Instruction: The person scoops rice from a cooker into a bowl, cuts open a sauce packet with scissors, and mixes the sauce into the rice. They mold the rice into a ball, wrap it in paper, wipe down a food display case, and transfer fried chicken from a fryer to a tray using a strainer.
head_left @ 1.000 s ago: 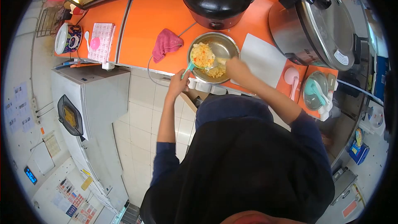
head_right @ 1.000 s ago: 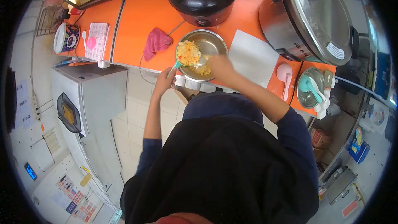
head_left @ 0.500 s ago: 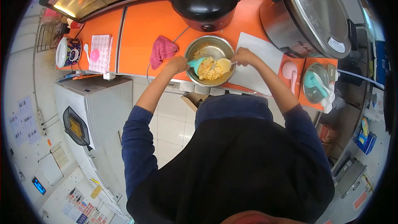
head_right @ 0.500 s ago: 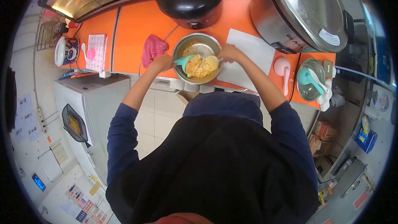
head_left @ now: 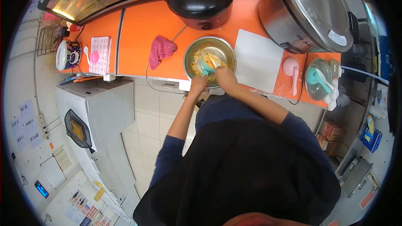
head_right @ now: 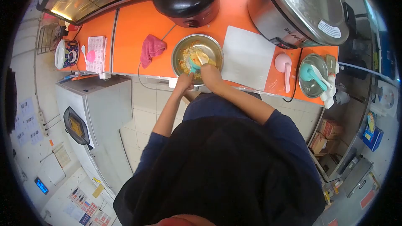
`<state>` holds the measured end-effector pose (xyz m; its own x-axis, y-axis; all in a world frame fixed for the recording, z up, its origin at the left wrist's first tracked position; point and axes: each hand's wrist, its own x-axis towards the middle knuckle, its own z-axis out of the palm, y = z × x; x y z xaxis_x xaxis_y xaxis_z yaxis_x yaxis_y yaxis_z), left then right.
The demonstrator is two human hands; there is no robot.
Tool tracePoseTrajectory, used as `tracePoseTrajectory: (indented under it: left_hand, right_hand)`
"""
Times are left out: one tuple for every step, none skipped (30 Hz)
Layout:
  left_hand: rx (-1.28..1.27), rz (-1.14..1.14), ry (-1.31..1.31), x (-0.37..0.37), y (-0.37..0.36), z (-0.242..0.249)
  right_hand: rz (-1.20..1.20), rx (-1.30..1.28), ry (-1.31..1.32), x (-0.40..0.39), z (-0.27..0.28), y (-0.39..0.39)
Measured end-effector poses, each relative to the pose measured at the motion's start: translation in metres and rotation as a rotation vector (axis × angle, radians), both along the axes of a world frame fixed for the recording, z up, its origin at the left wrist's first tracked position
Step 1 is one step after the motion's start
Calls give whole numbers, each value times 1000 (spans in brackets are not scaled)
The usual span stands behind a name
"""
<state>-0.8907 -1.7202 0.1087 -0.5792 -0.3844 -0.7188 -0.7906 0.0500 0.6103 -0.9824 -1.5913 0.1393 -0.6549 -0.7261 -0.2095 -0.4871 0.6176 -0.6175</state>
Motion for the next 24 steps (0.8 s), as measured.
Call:
tracePoseTrajectory:
  left_hand:
    - [-5,4,5,4,1,-18]
    - [130,159,8,2,7,-16]
    - [266,313,12,0,11,-12]
    - [378,396,73,2,12,-11]
    - [374,401,79,3,13,-12]
    - [423,445,79,3,14,-12]
    - [474,489,79,4,15,-13]
    - [473,492,84,5,17,-10]
    - [483,493,86,6,19,-7]
    - [491,488,88,7,20,-3]
    - [486,481,97,9,20,-2]
    - [492,477,120,10,20,-4]
    - [498,471,139,12,21,-5]
    - [501,470,129,11,22,-4]
    - [500,460,132,10,26,-6]
    - [501,481,126,9,28,-7]
    - [501,503,122,8,26,-10]
    - [503,486,141,9,24,-12]
    - [503,488,143,11,26,-14]
    - [504,479,164,13,28,-13]
    - [507,467,187,12,29,-10]
    - [508,466,190,11,28,-10]
    - [525,457,201,11,28,-14]
    - [544,448,211,11,29,-14]
  right_hand:
    - [66,-4,84,2,7,-3]
    - [134,-8,169,4,13,-4]
    - [139,-13,175,8,16,-2]
    - [156,-2,173,12,19,3]
    - [173,9,169,15,22,7]
    - [176,5,172,13,29,10]
    - [251,14,196,9,37,16]
    - [325,25,221,4,44,22]
    - [326,22,226,-3,45,24]
    - [285,58,188,-16,44,23]
    - [241,92,153,-30,43,17]
    - [188,77,239,-38,27,9]
    - [180,74,246,-36,12,4]
    - [208,70,260,-32,0,-2]
    - [238,68,273,-29,-1,-8]
    - [228,63,278,-21,-1,-9]
    - [267,55,299,-4,6,-8]
    - [312,50,319,8,15,-6]
    - [315,50,320,15,23,-1]
    - [328,37,318,19,36,4]
    - [339,24,319,20,43,6]
    - [339,25,322,19,43,3]
    - [334,48,326,16,42,-2]
    - [329,72,328,13,39,-4]
